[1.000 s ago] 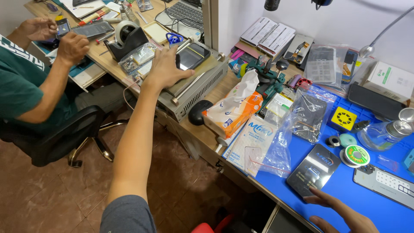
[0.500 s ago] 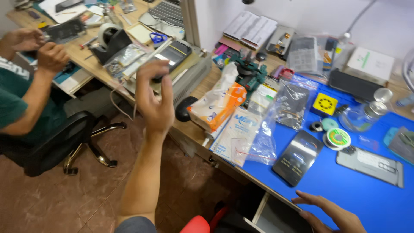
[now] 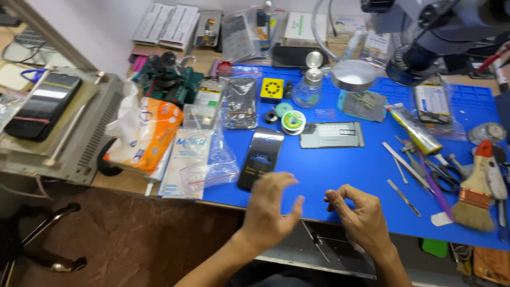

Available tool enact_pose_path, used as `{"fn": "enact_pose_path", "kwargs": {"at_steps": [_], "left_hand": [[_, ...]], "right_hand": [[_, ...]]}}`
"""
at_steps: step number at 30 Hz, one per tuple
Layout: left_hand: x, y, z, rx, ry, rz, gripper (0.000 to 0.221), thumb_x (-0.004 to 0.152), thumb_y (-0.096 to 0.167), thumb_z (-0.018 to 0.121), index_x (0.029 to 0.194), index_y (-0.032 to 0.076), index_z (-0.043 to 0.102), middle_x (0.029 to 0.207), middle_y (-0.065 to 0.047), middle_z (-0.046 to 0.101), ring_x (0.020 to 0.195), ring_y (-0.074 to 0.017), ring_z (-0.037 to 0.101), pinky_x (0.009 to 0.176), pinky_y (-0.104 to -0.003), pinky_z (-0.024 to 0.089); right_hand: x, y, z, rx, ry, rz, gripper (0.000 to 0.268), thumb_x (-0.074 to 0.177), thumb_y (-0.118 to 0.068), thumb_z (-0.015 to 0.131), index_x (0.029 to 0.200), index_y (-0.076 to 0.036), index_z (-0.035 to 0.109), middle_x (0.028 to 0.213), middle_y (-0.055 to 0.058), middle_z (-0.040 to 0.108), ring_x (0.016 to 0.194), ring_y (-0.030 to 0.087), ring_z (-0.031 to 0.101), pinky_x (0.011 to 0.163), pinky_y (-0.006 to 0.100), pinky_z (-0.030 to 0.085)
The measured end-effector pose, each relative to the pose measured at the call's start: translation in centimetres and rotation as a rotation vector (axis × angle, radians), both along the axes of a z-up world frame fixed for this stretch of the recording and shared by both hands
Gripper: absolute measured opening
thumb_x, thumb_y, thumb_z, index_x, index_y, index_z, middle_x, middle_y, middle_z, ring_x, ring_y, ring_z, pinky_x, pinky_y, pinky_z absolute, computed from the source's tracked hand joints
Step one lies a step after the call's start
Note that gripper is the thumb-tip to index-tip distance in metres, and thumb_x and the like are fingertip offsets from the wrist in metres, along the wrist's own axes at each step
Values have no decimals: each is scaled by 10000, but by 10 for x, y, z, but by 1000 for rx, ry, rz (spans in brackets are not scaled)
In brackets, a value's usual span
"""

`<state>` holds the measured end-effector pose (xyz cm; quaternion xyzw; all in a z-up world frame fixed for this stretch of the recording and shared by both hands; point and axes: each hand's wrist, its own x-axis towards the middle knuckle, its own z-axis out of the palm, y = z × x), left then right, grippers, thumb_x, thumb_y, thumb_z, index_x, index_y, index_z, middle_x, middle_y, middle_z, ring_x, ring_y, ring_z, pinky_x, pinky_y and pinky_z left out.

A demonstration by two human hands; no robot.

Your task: The person cleans a smartphone screen with a tissue, applies adhesive from a tube to the device's edge, and then uses a plastic pry tool to separate the screen from the phone's body. The person then interacts with the phone's touchscreen before placing the device on the workbench.

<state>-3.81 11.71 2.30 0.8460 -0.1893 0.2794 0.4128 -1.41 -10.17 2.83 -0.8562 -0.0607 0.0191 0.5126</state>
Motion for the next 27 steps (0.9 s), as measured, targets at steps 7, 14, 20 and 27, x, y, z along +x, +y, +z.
{"fn": "enact_pose_path", "kwargs": {"at_steps": [7, 14, 20, 27], "left_hand": [[43, 35, 1, 124, 262, 395, 443, 972, 269, 709, 1317, 7, 616, 1271, -177, 657, 1229, -347, 586, 1056, -466, 504], [61, 24, -4, 303, 440, 478, 674, 953, 444, 695, 1417, -21, 544, 1322, -210, 639, 1237, -395, 568, 1034, -508, 481], [75, 30, -7, 449, 726, 532, 942, 917, 628, 689, 1526, -43, 428, 1343, -237, 579, 1272, -426, 513, 1066, -524, 436], [84, 47, -4, 482, 895, 512, 605, 1020, 545, 597, 1247, -16, 602, 1167, -220, 648, 1106, -422, 628, 985, -525, 500]], "right_hand": [[10, -49, 2, -145, 31, 4, 163, 927, -265, 721, 918, -141, 826, 906, -37, 833, 874, 106, 774, 794, 261, 569], [14, -50, 2, -107, -140, 119, 198, 929, -283, 741, 788, -144, 735, 795, -16, 747, 790, 129, 696, 713, 285, 544], [5, -23, 0, -93, -223, 241, 155, 940, -282, 743, 919, -130, 765, 852, -16, 777, 780, 145, 690, 705, 299, 531], [6, 5, 2, -101, -135, 293, 231, 975, -305, 690, 1101, -128, 766, 984, -7, 756, 876, 166, 639, 799, 331, 505]]}}
